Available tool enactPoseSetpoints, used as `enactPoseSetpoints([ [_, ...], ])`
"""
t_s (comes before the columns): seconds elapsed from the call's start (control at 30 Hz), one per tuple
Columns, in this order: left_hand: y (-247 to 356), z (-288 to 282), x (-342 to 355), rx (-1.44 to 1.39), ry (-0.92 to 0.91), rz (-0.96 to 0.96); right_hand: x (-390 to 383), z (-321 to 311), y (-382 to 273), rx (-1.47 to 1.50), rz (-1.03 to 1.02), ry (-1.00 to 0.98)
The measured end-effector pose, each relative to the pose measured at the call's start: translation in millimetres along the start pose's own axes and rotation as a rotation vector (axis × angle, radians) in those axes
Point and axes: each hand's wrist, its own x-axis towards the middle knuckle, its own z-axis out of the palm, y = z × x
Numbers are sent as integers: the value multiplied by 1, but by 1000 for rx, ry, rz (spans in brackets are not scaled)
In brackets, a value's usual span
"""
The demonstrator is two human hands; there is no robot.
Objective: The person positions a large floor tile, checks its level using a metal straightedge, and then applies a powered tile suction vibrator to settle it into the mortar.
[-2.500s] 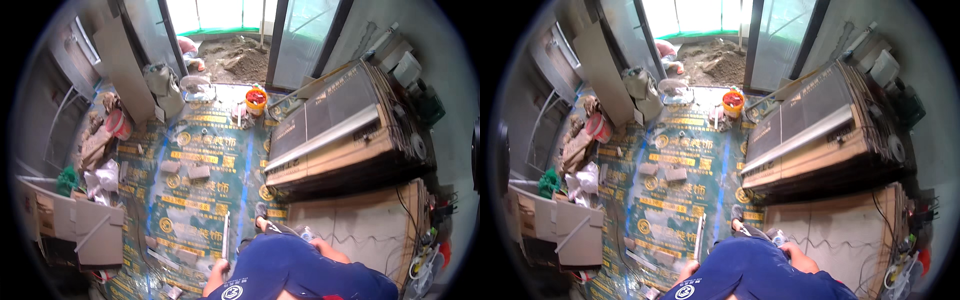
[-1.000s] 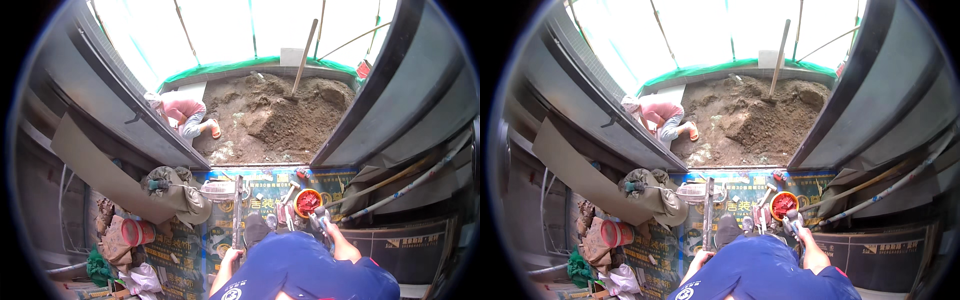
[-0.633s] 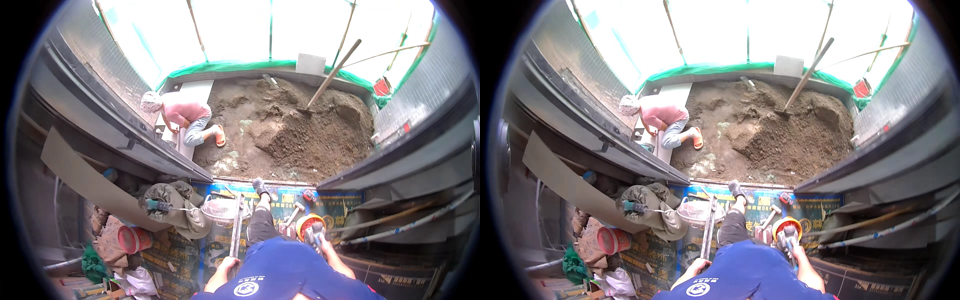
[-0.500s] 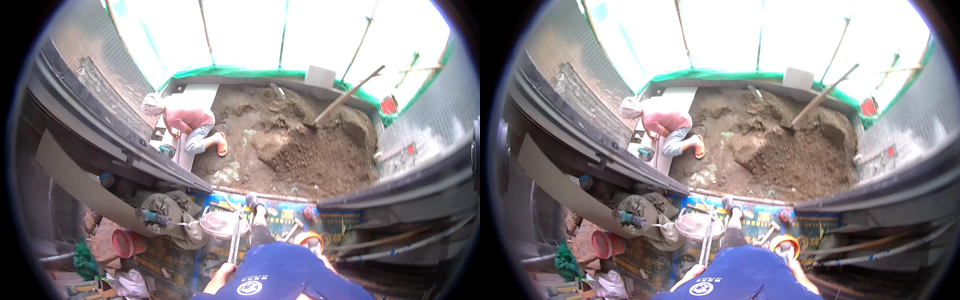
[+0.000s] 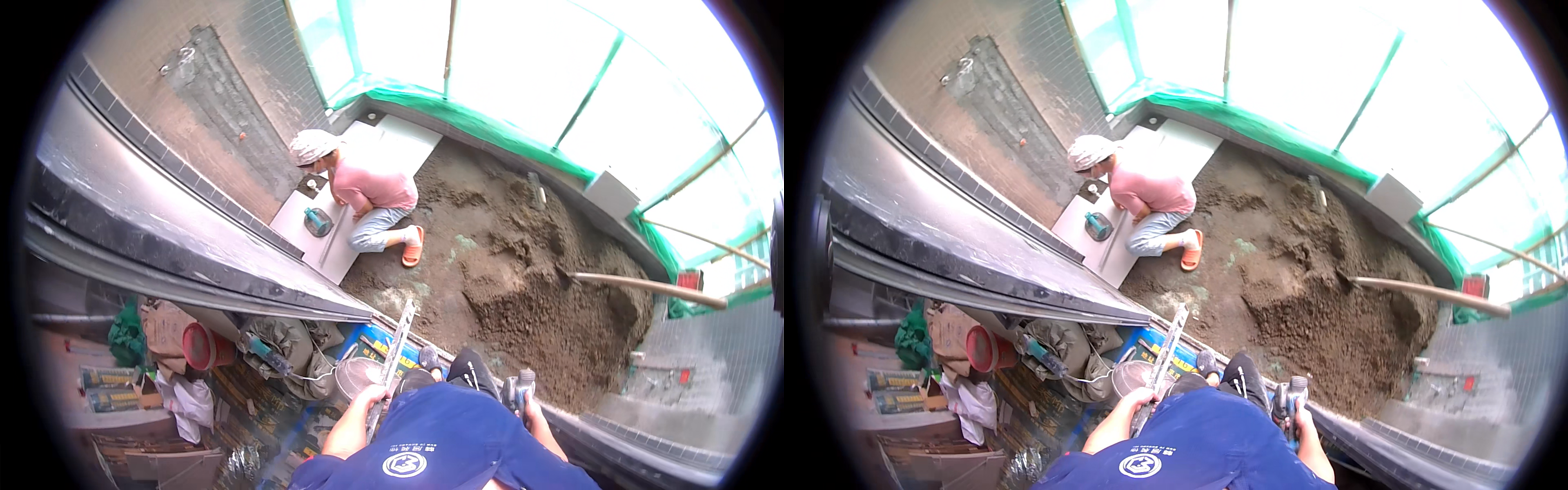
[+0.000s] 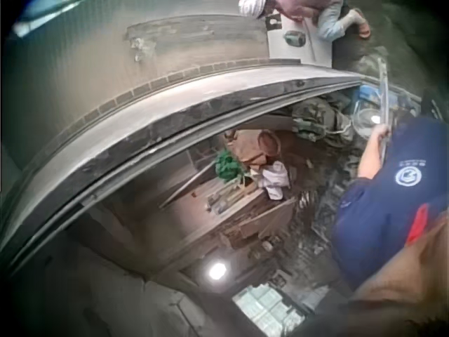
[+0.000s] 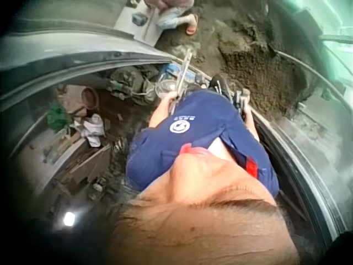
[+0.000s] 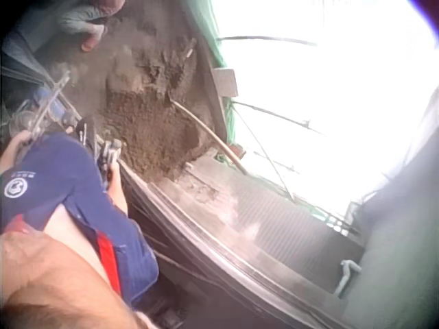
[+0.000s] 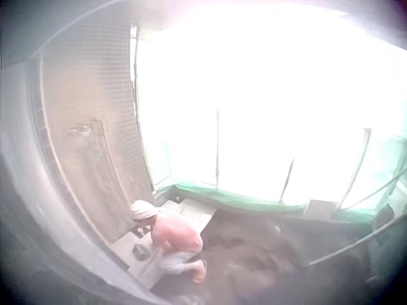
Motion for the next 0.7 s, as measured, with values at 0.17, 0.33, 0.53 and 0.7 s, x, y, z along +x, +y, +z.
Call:
enactPoseSetpoints([
  [0.17, 26, 2, 24, 13, 96, -23, 17, 48, -119, -105, 0, -58],
  [0.33, 91, 17, 55, 12, 86, -28, 85, 56, -211, -171, 3, -95],
  [0.53, 200, 13, 112, -196, -27, -101, 136, 67, -335, -302, -6, -22],
  [0.7, 340, 32, 190, -112, 37, -63, 187, 77, -490, -474, -54, 68],
])
